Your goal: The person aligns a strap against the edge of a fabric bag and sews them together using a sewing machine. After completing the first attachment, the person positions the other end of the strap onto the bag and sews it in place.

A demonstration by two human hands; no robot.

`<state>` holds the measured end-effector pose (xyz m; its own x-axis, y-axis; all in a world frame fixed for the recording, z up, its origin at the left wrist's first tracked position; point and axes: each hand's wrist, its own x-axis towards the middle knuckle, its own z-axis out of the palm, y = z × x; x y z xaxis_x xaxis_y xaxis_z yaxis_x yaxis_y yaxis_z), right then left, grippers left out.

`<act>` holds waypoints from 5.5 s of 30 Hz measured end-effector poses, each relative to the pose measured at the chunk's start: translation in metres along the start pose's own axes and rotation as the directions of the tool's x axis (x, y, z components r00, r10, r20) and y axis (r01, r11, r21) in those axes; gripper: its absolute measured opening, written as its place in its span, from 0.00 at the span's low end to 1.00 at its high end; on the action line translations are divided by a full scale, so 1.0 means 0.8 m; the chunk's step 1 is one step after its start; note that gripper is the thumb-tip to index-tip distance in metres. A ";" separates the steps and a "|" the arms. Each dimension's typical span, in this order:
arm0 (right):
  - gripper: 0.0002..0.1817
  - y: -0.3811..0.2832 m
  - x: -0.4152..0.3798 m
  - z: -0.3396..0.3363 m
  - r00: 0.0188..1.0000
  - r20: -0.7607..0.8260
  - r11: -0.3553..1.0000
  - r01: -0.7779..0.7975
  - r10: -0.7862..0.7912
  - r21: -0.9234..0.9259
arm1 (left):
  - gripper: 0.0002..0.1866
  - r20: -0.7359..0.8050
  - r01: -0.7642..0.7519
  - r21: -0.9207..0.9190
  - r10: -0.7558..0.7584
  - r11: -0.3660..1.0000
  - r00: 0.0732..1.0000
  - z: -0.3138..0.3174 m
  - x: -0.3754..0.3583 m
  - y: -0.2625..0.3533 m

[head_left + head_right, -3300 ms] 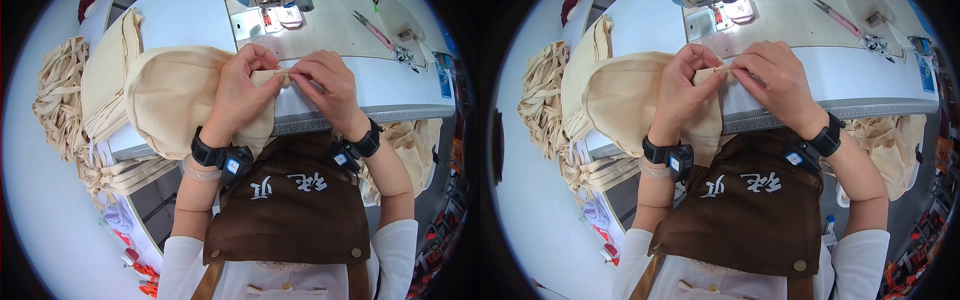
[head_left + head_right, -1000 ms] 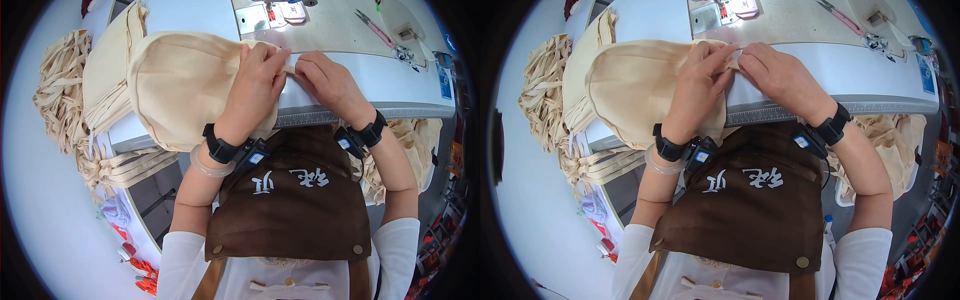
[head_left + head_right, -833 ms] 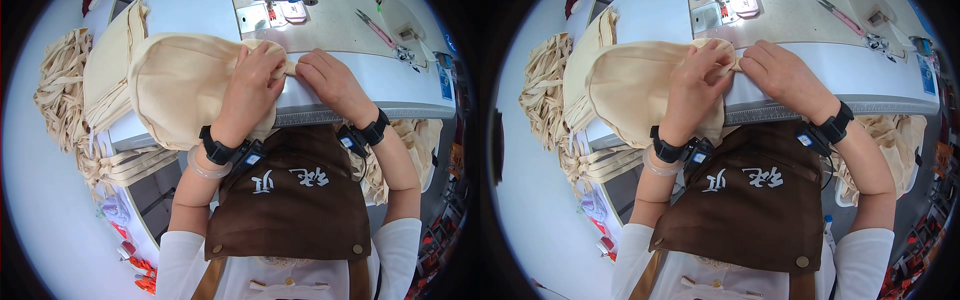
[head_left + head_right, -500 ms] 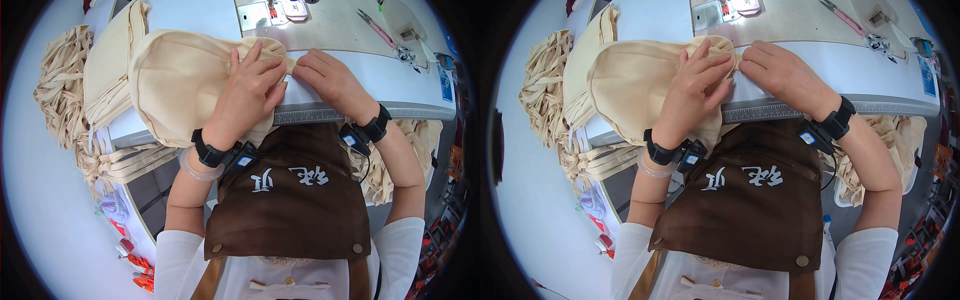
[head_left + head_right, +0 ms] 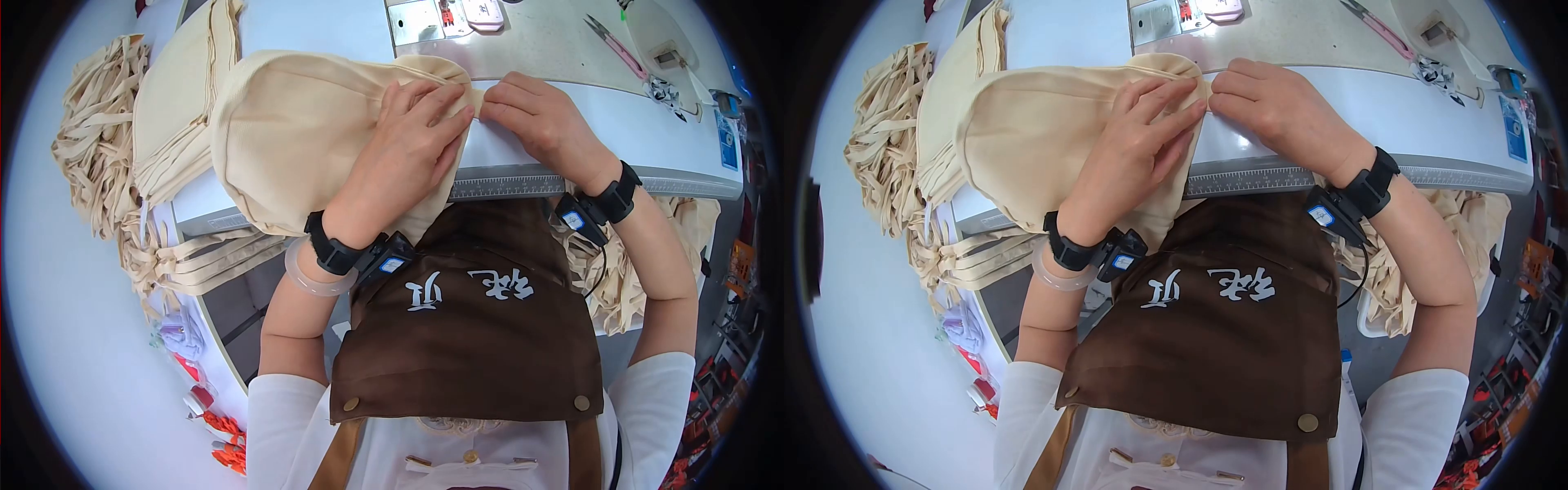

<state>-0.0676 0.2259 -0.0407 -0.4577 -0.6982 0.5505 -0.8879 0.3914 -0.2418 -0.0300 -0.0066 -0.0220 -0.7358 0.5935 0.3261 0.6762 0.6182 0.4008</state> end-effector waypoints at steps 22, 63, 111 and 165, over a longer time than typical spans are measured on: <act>0.09 0.047 0.054 0.033 0.803 0.144 0.750 -0.593 0.578 0.294 | 0.20 0.012 0.015 0.249 -0.019 0.968 1.000 0.012 -0.006 0.025; 0.04 -0.045 0.016 -0.008 0.703 0.062 0.705 -0.709 0.708 -0.005 | 0.05 -0.052 0.154 -0.217 -0.169 0.964 0.984 0.012 0.016 -0.002; 0.22 0.097 0.038 0.043 0.891 -0.132 0.850 -0.454 0.435 -0.266 | 0.08 -0.120 0.167 -0.214 -0.196 0.962 0.973 0.010 0.082 -0.075; 0.29 0.092 0.046 0.043 0.713 -0.131 0.714 -0.698 0.689 -0.047 | 0.04 -0.129 0.267 -0.299 -0.316 0.916 0.940 0.013 0.085 -0.062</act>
<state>-0.1516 0.2086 -0.0658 -0.9317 -0.1501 0.3308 -0.3125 0.7955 -0.5192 -0.1134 0.0089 -0.0288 -0.9099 0.2960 0.2905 0.4124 0.5705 0.7103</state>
